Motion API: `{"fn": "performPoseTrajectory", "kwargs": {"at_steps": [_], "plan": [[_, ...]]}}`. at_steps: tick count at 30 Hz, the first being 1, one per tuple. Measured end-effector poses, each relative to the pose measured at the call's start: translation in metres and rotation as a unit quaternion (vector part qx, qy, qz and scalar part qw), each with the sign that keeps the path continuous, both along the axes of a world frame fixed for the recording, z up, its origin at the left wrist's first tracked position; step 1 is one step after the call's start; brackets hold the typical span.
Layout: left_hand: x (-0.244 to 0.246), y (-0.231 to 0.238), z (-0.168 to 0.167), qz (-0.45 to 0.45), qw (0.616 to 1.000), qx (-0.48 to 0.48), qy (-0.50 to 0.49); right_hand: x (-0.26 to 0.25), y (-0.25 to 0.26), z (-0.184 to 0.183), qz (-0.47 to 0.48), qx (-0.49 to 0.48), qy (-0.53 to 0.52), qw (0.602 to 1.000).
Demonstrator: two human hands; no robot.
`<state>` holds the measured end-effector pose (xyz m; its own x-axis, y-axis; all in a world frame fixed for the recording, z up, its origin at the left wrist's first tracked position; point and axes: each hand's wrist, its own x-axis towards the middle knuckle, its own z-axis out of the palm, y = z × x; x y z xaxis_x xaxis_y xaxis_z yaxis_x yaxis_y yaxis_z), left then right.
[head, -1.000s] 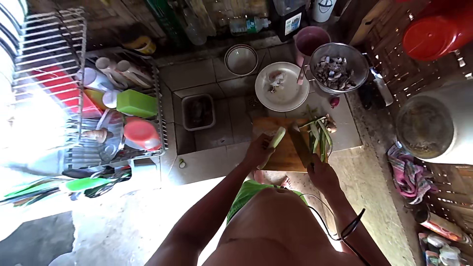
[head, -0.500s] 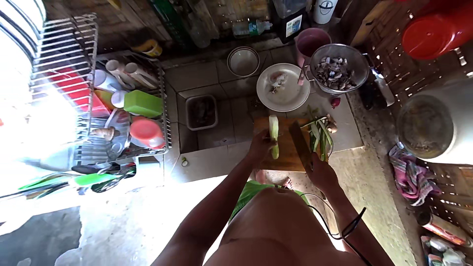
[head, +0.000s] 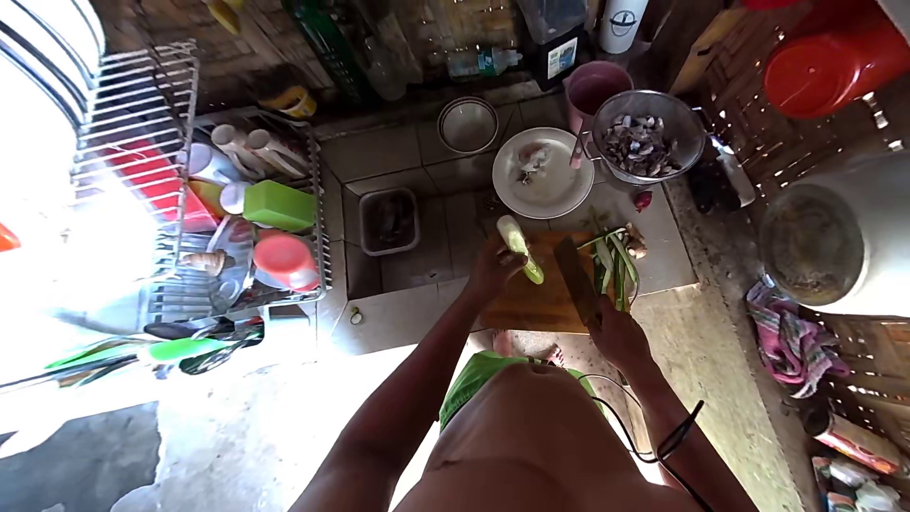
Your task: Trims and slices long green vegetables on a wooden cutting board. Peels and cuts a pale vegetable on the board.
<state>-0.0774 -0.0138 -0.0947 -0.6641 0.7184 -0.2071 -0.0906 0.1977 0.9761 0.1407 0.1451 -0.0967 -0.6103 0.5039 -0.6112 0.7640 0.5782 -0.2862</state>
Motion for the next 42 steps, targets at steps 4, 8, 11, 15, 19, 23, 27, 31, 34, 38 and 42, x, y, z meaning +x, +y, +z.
{"fn": "performPoseTrajectory", "kwargs": {"at_steps": [4,8,11,15,19,23,27,31,34,38,42], "plan": [[0.005,-0.007,-0.023,0.048,0.997,0.025,-0.047,0.008,0.001,-0.004,-0.034,-0.002,0.038,0.999],[0.0,-0.028,-0.043,0.029,0.998,-0.057,0.025,0.018,0.004,-0.007,-0.066,0.011,0.057,0.996],[0.001,-0.041,-0.052,0.001,0.981,-0.157,0.117,0.024,0.005,-0.005,-0.091,0.007,0.066,0.994],[0.011,-0.031,-0.058,-0.084,0.921,-0.229,0.304,0.02,-0.002,0.009,-0.07,-0.019,0.118,0.99],[0.011,-0.016,-0.064,-0.191,0.885,-0.226,0.358,-0.002,-0.017,0.013,0.006,-0.029,0.135,0.99],[-0.01,-0.009,-0.065,-0.271,0.869,-0.22,0.351,-0.02,-0.031,0.007,0.075,-0.011,0.112,0.991],[-0.02,-0.009,-0.062,-0.315,0.852,-0.217,0.357,-0.029,-0.043,0.008,0.095,0.011,0.079,0.992],[-0.022,-0.012,-0.072,-0.312,0.851,-0.196,0.374,-0.033,-0.048,0.015,0.098,0.023,0.056,0.993],[-0.023,-0.013,-0.074,-0.313,0.856,-0.196,0.363,-0.035,-0.053,0.02,0.103,0.026,0.044,0.993],[-0.024,-0.013,-0.074,-0.307,0.859,-0.185,0.365,-0.04,-0.057,0.024,0.105,0.031,0.032,0.993],[-0.023,-0.014,-0.073,-0.298,0.863,-0.177,0.368,-0.055,-0.061,0.026,0.116,0.009,-0.024,0.993]]}}
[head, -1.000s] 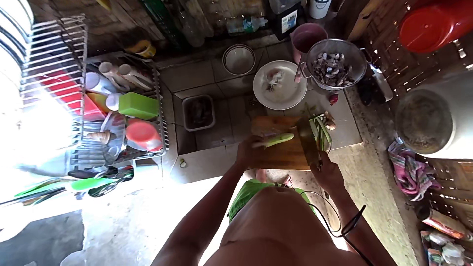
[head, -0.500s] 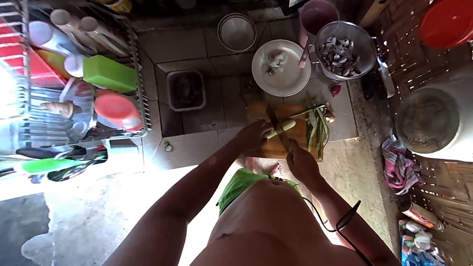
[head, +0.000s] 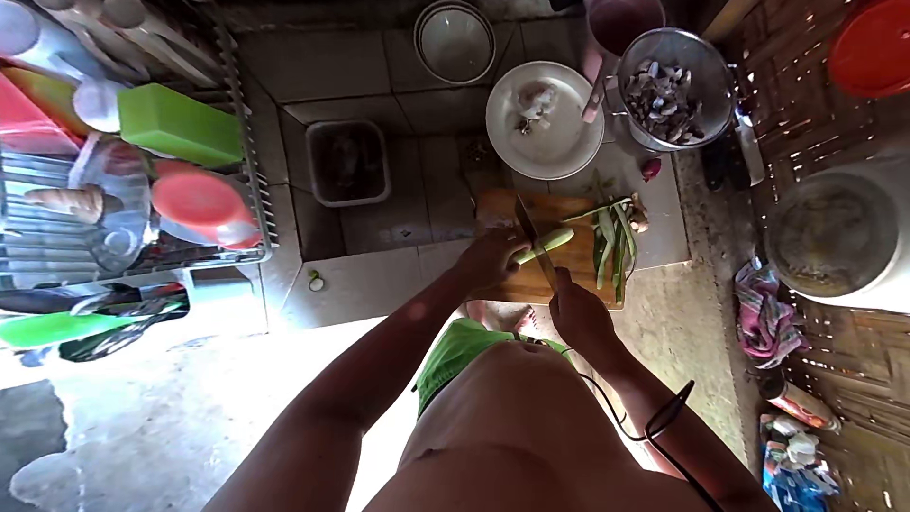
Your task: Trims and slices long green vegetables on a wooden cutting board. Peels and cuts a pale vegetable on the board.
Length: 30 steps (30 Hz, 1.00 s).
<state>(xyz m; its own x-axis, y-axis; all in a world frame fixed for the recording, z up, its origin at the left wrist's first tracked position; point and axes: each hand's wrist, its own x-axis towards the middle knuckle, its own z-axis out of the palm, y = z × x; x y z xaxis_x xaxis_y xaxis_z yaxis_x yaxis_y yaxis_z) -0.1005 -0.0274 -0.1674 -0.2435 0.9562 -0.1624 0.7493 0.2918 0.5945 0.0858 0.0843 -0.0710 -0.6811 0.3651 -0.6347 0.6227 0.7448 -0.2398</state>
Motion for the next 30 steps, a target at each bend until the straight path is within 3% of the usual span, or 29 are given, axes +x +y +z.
{"fn": "performPoseTrajectory", "kwargs": {"at_steps": [5,9,12,23,28,30], "plan": [[0.003,-0.003,0.01,0.052,0.999,0.003,-0.005,-0.003,0.007,-0.023,-0.012,-0.019,0.002,1.0],[0.017,-0.009,0.038,0.253,0.957,-0.056,-0.129,0.005,0.024,-0.02,-0.044,-0.038,0.03,0.998],[0.026,-0.015,0.019,0.333,0.925,-0.048,-0.176,0.011,0.029,-0.02,-0.058,-0.039,0.034,0.997],[0.049,0.002,0.004,0.455,0.844,-0.011,-0.284,0.028,0.007,-0.012,-0.091,-0.109,0.133,0.981],[0.052,0.0,0.002,0.475,0.823,0.0,-0.311,0.026,0.0,-0.006,-0.086,-0.098,0.118,0.984],[0.052,0.002,0.003,0.466,0.833,-0.007,-0.297,0.025,-0.001,-0.005,-0.083,-0.083,0.115,0.986]]}}
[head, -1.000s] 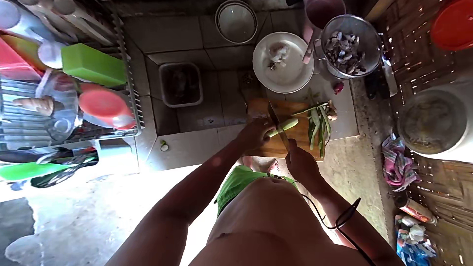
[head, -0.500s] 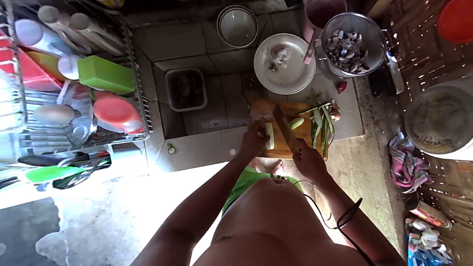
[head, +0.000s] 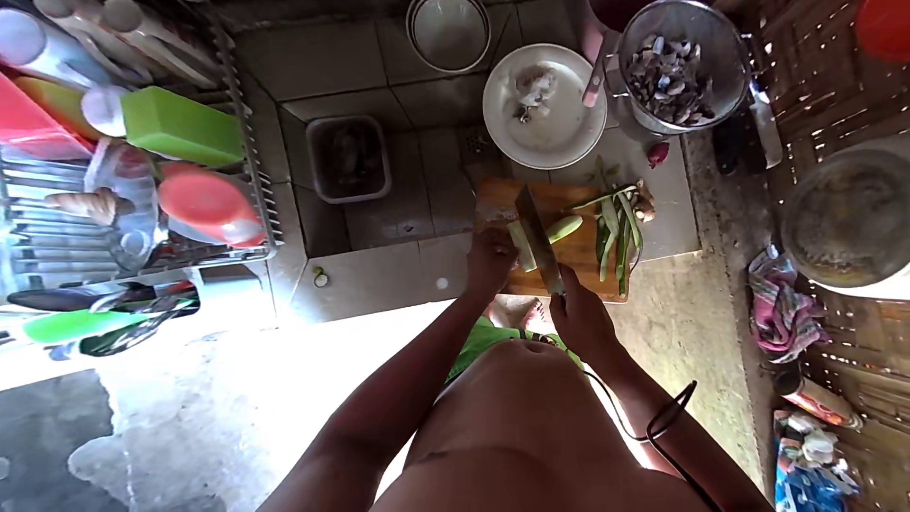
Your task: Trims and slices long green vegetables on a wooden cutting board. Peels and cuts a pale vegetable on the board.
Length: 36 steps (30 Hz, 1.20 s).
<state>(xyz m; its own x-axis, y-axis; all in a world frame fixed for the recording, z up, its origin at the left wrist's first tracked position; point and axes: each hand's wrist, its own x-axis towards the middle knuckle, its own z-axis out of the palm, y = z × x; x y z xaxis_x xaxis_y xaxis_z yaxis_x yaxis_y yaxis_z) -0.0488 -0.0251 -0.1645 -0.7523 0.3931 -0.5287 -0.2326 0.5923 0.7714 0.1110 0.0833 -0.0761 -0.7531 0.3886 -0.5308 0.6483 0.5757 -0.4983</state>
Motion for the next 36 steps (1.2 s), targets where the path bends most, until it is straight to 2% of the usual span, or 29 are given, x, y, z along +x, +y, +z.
{"fn": "performPoseTrajectory", "kwargs": {"at_steps": [7,12,25,36], "plan": [[0.0,0.01,-0.003,-0.081,0.99,-0.023,0.116,0.001,0.002,-0.005,-0.004,0.036,-0.026,0.999],[-0.008,0.012,0.003,-0.103,0.99,-0.048,0.089,0.003,0.002,-0.012,-0.021,0.048,-0.019,0.998],[-0.008,0.005,-0.002,-0.062,0.998,0.006,0.033,-0.006,-0.015,0.001,-0.01,0.044,0.003,0.999],[-0.011,-0.002,-0.01,-0.066,0.997,0.036,0.016,-0.019,-0.027,0.008,-0.012,0.052,-0.04,0.998]]}}
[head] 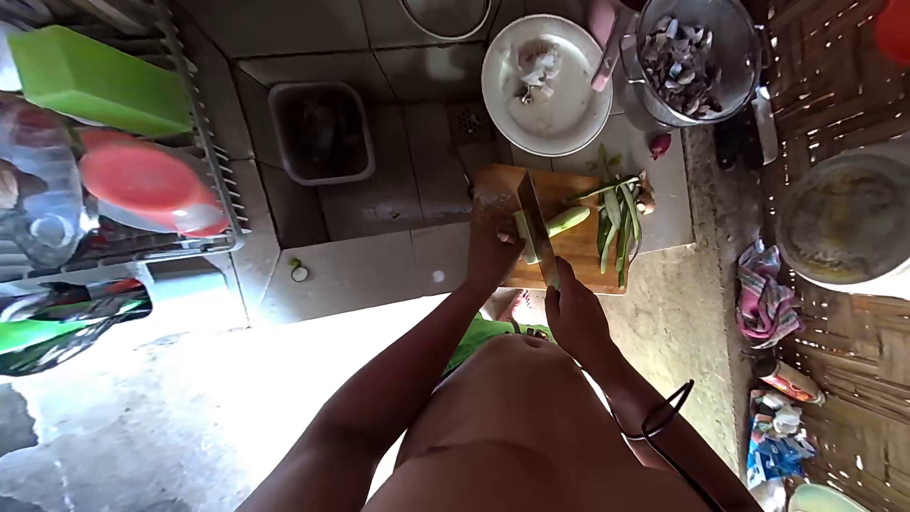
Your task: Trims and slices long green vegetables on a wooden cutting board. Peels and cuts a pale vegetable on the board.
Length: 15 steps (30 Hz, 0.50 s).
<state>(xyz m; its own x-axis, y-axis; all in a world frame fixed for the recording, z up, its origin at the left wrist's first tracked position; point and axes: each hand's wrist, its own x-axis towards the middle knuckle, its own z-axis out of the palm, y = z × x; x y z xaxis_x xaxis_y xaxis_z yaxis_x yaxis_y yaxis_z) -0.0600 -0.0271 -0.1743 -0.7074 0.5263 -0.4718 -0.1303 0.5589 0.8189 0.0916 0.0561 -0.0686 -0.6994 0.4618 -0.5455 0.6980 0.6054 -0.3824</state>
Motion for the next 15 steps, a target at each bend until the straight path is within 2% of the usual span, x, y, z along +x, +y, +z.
{"fn": "performPoseTrajectory", "kwargs": {"at_steps": [11,15], "plan": [[-0.005,-0.002,-0.003,-0.026,1.0,0.004,0.006,-0.008,-0.012,0.002,-0.007,0.026,-0.021,0.999],[-0.006,-0.001,-0.002,-0.037,0.999,-0.006,0.01,-0.016,-0.018,0.008,0.0,0.035,-0.072,0.997]]}}
